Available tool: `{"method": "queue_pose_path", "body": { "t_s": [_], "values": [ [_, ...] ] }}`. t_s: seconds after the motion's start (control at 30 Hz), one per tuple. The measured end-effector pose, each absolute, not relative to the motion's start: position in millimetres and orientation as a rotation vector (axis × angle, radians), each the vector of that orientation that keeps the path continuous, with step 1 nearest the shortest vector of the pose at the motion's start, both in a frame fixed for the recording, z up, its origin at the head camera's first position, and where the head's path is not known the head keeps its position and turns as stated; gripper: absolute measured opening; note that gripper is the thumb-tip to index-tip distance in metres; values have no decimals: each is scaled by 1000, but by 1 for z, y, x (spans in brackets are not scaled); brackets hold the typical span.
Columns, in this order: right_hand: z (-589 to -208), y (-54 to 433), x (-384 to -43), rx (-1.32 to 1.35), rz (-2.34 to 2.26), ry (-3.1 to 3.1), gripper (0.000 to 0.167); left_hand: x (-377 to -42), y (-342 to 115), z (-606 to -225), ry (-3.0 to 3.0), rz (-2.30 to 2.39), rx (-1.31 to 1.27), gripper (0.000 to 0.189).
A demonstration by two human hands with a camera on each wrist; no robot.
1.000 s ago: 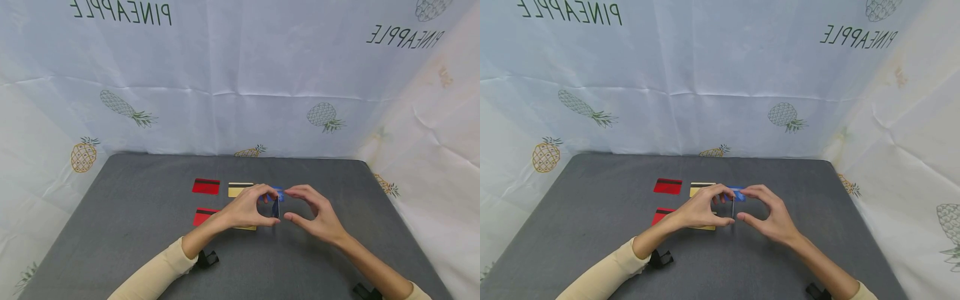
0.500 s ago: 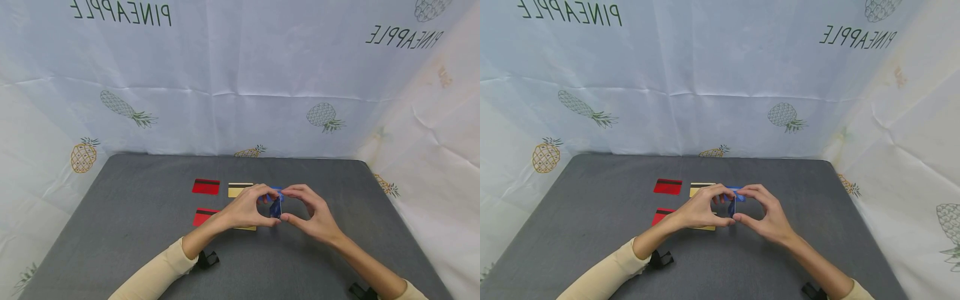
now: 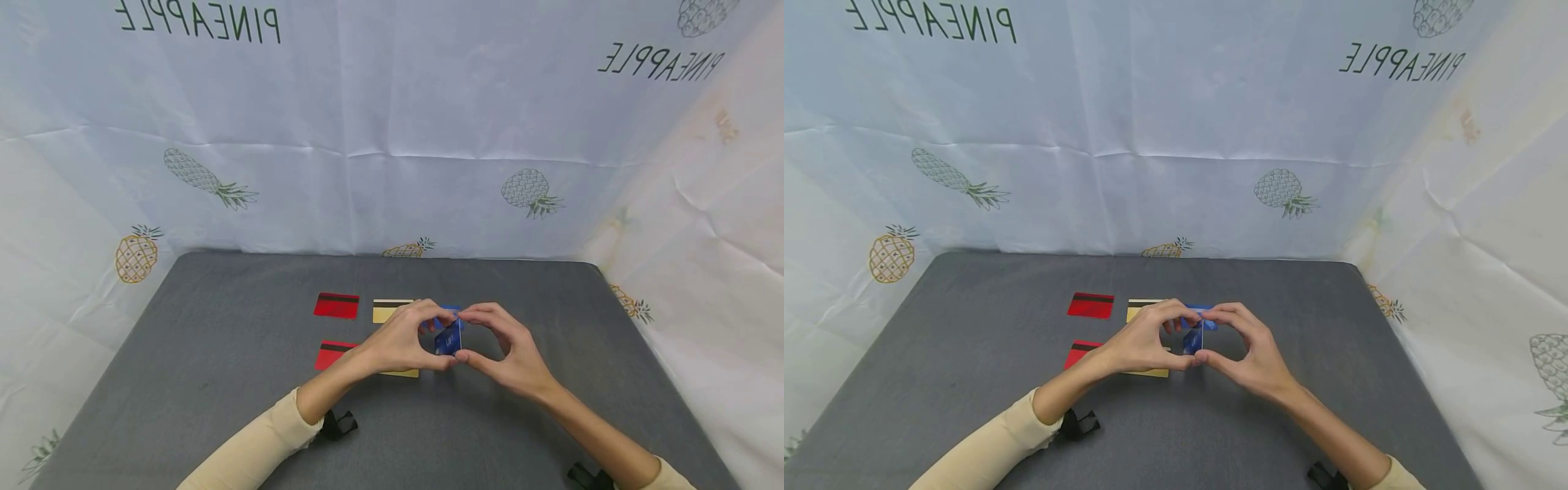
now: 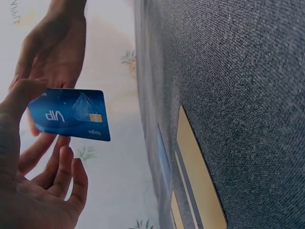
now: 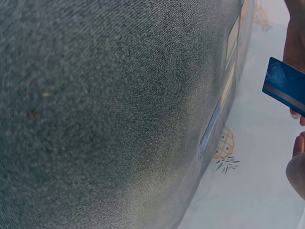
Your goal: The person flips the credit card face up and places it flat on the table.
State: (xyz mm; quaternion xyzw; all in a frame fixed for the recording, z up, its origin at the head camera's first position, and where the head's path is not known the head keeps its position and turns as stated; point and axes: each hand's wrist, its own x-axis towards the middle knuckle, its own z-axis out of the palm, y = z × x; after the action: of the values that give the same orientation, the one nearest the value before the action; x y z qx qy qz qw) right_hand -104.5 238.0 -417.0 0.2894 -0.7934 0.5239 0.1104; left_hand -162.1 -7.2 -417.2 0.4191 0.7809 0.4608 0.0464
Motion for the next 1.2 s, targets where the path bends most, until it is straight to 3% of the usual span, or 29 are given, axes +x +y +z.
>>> {"method": "queue_pose_path", "body": {
  "t_s": [0.53,1.2],
  "values": [
    [-418,236,-105,867,1540,-2276,60,-162,-7,-418,2386,1401,1339,56],
    [-417,236,-104,902,1513,-2222,66,-165,-7,-419,2400,1370,1401,58]
  ]
}}
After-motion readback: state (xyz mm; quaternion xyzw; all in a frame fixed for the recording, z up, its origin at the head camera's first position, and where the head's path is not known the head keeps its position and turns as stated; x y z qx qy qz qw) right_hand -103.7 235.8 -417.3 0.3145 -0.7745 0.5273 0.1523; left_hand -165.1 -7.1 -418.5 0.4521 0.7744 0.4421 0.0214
